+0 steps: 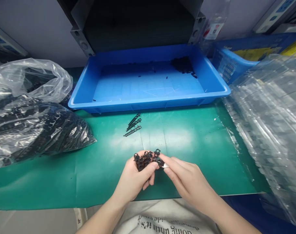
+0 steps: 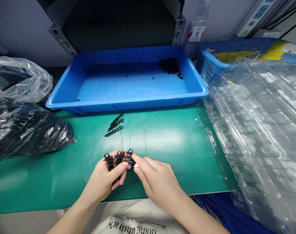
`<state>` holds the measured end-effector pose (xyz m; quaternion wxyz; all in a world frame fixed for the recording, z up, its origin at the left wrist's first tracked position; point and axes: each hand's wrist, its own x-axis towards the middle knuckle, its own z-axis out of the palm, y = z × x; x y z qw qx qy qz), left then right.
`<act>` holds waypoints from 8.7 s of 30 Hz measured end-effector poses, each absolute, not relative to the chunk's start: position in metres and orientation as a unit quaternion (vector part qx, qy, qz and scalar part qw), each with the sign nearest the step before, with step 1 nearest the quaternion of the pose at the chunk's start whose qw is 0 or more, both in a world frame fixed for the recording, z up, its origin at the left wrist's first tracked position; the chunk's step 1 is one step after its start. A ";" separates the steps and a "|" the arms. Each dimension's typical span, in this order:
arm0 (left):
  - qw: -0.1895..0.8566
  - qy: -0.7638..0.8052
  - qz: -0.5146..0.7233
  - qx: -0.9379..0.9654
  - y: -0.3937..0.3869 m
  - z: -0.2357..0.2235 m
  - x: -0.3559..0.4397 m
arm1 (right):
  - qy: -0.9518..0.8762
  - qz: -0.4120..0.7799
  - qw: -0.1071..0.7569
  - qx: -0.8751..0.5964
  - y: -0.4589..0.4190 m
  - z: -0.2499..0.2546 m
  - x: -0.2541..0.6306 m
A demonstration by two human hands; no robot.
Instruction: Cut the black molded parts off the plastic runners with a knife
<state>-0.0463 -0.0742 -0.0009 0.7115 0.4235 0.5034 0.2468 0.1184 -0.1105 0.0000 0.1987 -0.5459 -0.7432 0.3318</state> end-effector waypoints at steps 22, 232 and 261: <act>0.686 0.536 0.265 0.415 -0.078 -0.007 -0.042 | -0.770 0.265 0.212 -0.540 -0.109 -0.002 0.116; 0.698 0.527 0.249 0.416 -0.078 0.005 -0.051 | -0.366 0.727 0.413 -0.408 -0.102 -0.008 0.116; 0.736 0.506 0.325 0.309 -0.080 0.014 -0.045 | -0.056 0.891 0.411 -0.183 -0.101 -0.012 0.120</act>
